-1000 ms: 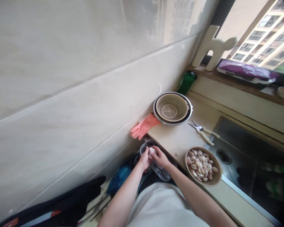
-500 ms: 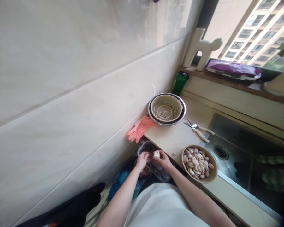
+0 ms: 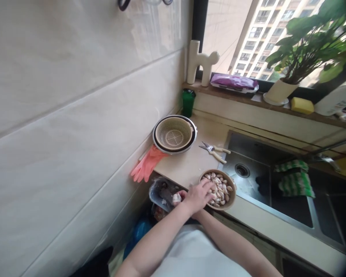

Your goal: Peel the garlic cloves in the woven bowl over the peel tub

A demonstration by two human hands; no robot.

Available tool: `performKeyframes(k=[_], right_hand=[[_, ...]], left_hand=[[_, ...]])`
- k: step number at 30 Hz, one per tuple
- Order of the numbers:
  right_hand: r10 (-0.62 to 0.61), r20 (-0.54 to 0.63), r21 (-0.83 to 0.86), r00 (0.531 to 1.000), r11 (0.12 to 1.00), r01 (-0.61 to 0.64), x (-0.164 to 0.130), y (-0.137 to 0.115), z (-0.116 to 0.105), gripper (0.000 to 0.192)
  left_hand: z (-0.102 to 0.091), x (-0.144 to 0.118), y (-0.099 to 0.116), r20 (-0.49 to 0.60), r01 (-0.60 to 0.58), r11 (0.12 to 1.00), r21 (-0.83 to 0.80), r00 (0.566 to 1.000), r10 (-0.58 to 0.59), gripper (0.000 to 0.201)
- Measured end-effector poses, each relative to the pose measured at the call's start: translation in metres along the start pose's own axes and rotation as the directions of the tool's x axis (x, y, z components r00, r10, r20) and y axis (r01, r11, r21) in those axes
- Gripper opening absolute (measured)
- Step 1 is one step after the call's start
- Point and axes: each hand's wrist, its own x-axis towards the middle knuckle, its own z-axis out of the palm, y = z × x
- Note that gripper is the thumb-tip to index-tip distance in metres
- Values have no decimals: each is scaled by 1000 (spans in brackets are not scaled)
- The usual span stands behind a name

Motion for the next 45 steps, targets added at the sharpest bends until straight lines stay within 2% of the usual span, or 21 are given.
performKeyframes(k=[2,3,4,5,6,7,9,11,12,13,16,18,22,28,33,37,39,45], right_hand=[[42,148,218,988,973,-73,-6,0,-7,14],[47,207,277,977,955,-105,-9,0,-9,20],[50,248,312,967,941,-129,-11,1,-10,26],[54,294,358,954,920,-163,-12,2,-10,31],[52,339,398,939,897,-193,-13,2,-9,34],[38,376,423,926,882,-208,-12,2,-8,36],[-23,413,400,910,903,-159,-8,2,-4,35],[-99,416,297,904,954,-33,-4,1,-1,30],[-122,420,253,899,967,13,-2,0,1,27],[-131,427,232,895,972,32,0,-1,2,26],[-105,456,279,884,960,-30,5,-3,7,30],[-69,444,289,893,955,-69,8,-1,12,31],[23,404,206,914,972,-115,12,13,23,32],[125,314,41,941,989,-145,21,43,32,25],[57,322,-49,945,998,-43,20,44,33,25],[33,385,-116,922,993,13,14,38,37,32],[39,397,-149,917,989,22,11,37,40,28],[34,422,-186,906,981,50,3,34,45,11]], left_hand=[[-15,-15,-19,-199,63,994,-85,977,-79,33],[-24,-26,-33,-304,131,978,-165,936,-177,30],[-31,-39,-47,-380,212,941,-265,873,-304,28],[-38,-53,-61,-399,295,875,-384,802,-445,27],[-41,-66,-73,-346,371,785,-497,745,-571,27],[-42,-79,-83,-268,426,714,-556,721,-639,30],[-37,-99,-97,-29,476,498,-725,701,-713,42],[-27,-110,-103,145,422,241,-874,699,-700,46],[-23,-114,-104,178,364,133,-922,702,-689,44],[-21,-116,-104,166,297,74,-952,703,-691,41],[-21,-121,-104,52,164,90,-982,699,-714,38],[-24,-124,-105,3,113,105,-988,693,-721,38],[-19,-127,-114,-68,67,149,-987,660,-748,42],[-4,-127,-139,-151,32,215,-976,615,-774,50],[-1,-124,-146,-187,51,267,-962,588,-787,51],[3,-122,-141,-168,97,284,-954,610,-774,52],[7,-120,-140,-159,128,294,-947,608,-778,52],[17,-111,-145,-197,261,372,-891,516,-833,39]])
